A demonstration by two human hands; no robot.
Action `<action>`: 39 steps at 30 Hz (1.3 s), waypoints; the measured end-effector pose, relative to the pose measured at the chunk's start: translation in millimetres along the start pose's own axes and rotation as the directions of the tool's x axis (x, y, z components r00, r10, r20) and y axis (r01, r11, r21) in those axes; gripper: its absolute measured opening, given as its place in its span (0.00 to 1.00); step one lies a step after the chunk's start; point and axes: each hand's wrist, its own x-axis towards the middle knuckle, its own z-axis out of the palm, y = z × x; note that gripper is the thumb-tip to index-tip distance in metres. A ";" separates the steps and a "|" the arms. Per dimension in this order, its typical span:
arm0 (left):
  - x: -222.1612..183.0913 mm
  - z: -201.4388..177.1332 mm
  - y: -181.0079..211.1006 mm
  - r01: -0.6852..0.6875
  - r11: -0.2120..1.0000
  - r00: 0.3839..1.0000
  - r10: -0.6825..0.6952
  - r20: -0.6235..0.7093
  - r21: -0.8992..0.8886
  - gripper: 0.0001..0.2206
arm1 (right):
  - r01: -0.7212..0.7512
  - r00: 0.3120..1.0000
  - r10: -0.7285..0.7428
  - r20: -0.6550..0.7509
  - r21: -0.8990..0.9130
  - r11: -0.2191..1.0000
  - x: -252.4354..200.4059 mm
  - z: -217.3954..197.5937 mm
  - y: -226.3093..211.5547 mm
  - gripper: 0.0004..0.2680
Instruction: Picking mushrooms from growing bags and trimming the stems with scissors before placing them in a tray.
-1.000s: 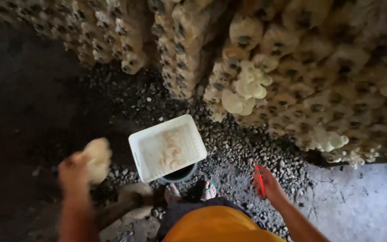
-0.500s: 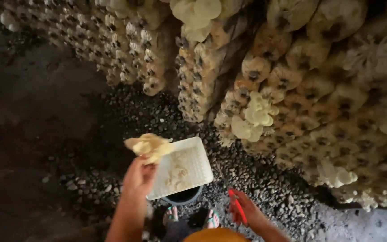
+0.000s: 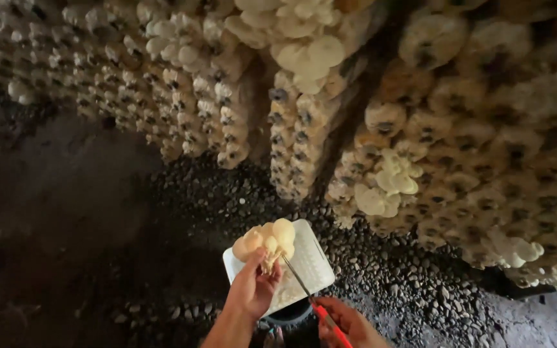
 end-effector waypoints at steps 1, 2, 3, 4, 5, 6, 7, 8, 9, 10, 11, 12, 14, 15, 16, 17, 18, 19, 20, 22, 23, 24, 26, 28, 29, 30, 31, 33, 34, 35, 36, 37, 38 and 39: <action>2.2 -1.7 0.6 -0.054 0.997 0.998 0.052 0.024 0.055 0.15 | 0.025 1.000 -0.026 -0.015 -0.078 0.997 0.6 4.4 -1.2 0.23; 2.6 -4.1 2.0 -0.108 0.988 0.993 0.104 0.048 0.112 0.13 | 0.046 0.998 -0.050 -0.025 -0.152 0.987 0.6 10.3 -1.2 0.24; 20.5 -18.6 2.9 -0.106 0.988 0.994 0.103 0.036 0.108 0.13 | 0.033 0.999 -0.038 -0.025 -0.150 0.988 2.1 15.4 -5.7 0.24; 37.5 -35.0 1.4 -0.182 0.969 0.981 0.166 0.105 0.167 0.05 | 0.116 0.983 -0.169 -0.073 -0.467 0.877 0.2 20.2 -5.8 0.24; 54.3 -51.8 -1.6 -0.258 0.941 0.959 0.220 0.180 0.221 0.09 | 0.154 0.950 -0.303 -0.073 -0.735 0.661 -2.0 23.9 -6.0 0.24; 51.0 -50.9 -0.1 -0.242 0.943 0.963 0.205 0.172 0.229 0.09 | 0.140 0.951 -0.297 -0.090 -0.730 0.669 -9.5 33.8 -13.6 0.24; 47.3 -50.0 1.1 -0.243 0.939 0.968 0.217 0.129 0.244 0.06 | 0.158 0.940 -0.336 -0.050 -0.812 0.562 -17.1 43.6 -21.5 0.23; 43.8 -47.7 4.6 -0.251 0.934 0.968 0.236 0.087 0.256 0.05 | 0.178 0.929 -0.370 0.003 -0.881 0.439 -22.3 54.1 -31.9 0.22; 39.5 -48.9 2.2 -0.242 0.935 0.970 0.229 0.081 0.259 0.05 | 0.169 0.931 -0.365 -0.005 -0.880 0.444 -26.9 61.6 -35.7 0.22; 37.5 -47.9 2.4 -0.246 0.931 0.968 0.224 0.109 0.271 0.05 | 0.100 0.945 -0.324 -0.048 -0.899 0.426 -27.4 68.7 -42.5 0.24; 35.0 -46.8 2.6 -0.250 0.926 0.966 0.219 0.137 0.282 0.05 | 0.031 0.954 -0.284 -0.093 -0.914 0.404 -28.3 76.2 -49.4 0.26; 31.9 -44.0 3.7 -0.253 0.925 0.965 0.222 0.138 0.283 0.05 | 0.034 0.954 -0.285 -0.091 -0.914 0.404 -25.6 74.8 -48.0 0.26; 25.2 -39.0 3.1 -0.230 0.908 0.972 0.197 0.126 0.351 0.07 | 0.173 0.934 -0.353 0.048 -0.927 0.332 -23.0 70.8 -43.7 0.24; 30.5 -43.9 3.6 -0.226 0.907 0.973 0.193 0.126 0.355 0.07 | 0.170 0.934 -0.355 0.043 -0.926 0.337 -21.5 69.6 -40.9 0.24; 36.8 -46.6 3.2 -0.232 0.904 0.970 0.189 0.151 0.360 0.07 | 0.143 0.946 -0.324 0.029 -0.931 0.335 -20.0 67.3 -39.8 0.23; 42.8 -49.1 2.7 -0.238 0.900 0.967 0.184 0.177 0.365 0.07 | 0.116 0.956 -0.294 0.014 -0.936 0.332 -18.9 65.2 -38.9 0.22; 43.8 -46.9 3.1 -0.242 0.899 0.965 0.184 0.185 0.366 0.07 | 0.119 0.953 -0.302 0.015 -0.937 0.329 -18.7 64.8 -39.3 0.22; 44.5 -44.8 3.8 -0.232 0.901 0.968 0.178 0.175 0.367 0.07 | 0.092 0.959 -0.283 -0.005 -0.940 0.329 -18.5 64.7 -39.7 0.22; 44.5 -43.2 3.7 -0.222 0.904 0.971 0.173 0.162 0.366 0.07 | 0.064 0.965 -0.261 -0.026 -0.942 0.328 -19.0 64.5 -40.2 0.21; 56.7 -45.7 3.3 -0.225 0.907 0.972 0.186 0.141 0.356 0.07 | 0.049 0.969 -0.237 -0.074 -0.879 0.474 -16.2 61.4 -39.5 0.21; 62.5 -48.5 2.4 -0.226 0.910 0.974 0.198 0.113 0.347 0.07 | 0.029 0.972 -0.202 -0.119 -0.791 0.611 -15.2 59.6 -38.0 0.20; 62.3 -49.7 3.8 -0.223 0.910 0.974 0.197 0.110 0.350 0.07 | 0.028 0.972 -0.199 -0.121 -0.789 0.614 -15.4 56.9 -38.3 0.20; 63.3 -50.3 6.5 -0.274 0.889 0.960 0.231 0.158 0.368 0.06 | -0.024 0.984 -0.080 -0.158 -0.565 0.825 -15.3 50.8 -40.3 0.16; 41.0 -32.4 10.6 -0.247 0.900 0.969 0.233 0.083 0.360 0.06 | -0.009 0.990 -0.071 -0.125 -0.546 0.838 -19.2 53.0 -46.3 0.15; 29.7 -23.7 13.0 -0.222 0.911 0.972 0.234 0.007 0.347 0.07 | 0.005 0.994 -0.063 -0.091 -0.529 0.849 -21.1 54.5 -49.2 0.15; 33.4 -27.5 12.4 -0.223 0.911 0.972 0.235 0.006 0.347 0.07 | 0.005 0.994 -0.061 -0.089 -0.528 0.849 -20.7 52.7 -49.5 0.15; 37.1 -31.5 11.9 -0.240 0.898 0.969 0.244 0.038 0.369 0.07 | -0.032 0.995 -0.017 -0.096 -0.482 0.876 -20.4 51.1 -49.6 0.14; 32.7 -30.4 11.6 -0.256 0.884 0.966 0.250 0.068 0.392 0.06 | -0.071 0.994 0.030 -0.101 -0.431 0.899 -20.1 49.2 -49.7 0.14; 24.3 -25.8 11.7 -0.255 0.875 0.966 0.251 0.067 0.410 0.08 | -0.055 0.996 0.019 -0.083 -0.461 0.886 -20.0 49.0 -49.7 0.15; 15.9 -21.3 12.0 -0.255 0.867 0.966 0.251 0.066 0.428 0.11 | -0.038 0.998 0.007 -0.065 -0.490 0.871 -20.0 48.9 -49.7 0.17; 22.4 -27.6 10.5 -0.256 0.867 0.965 0.254 0.064 0.428 0.11 | -0.039 0.998 0.010 -0.062 -0.491 0.870 -23.6 56.0 -54.8 0.17; 28.5 -34.0 8.9 -0.277 0.861 0.959 0.273 0.072 0.426 0.09 | -0.016 0.996 -0.048 -0.075 -0.682 0.731 -27.6 63.3 -59.8 0.18; 35.9 -38.0 8.9 -0.302 0.854 0.952 0.295 0.085 0.423 0.08 | 0.003 0.991 -0.114 -0.071 -0.835 0.550 -29.9 70.6 -66.5 0.20; 29.3 -35.3 10.0 -0.309 0.852 0.950 0.301 0.089 0.422 0.08 | 0.010 0.991 -0.117 -0.065 -0.837 0.547 -27.5 68.6 -64.1 0.20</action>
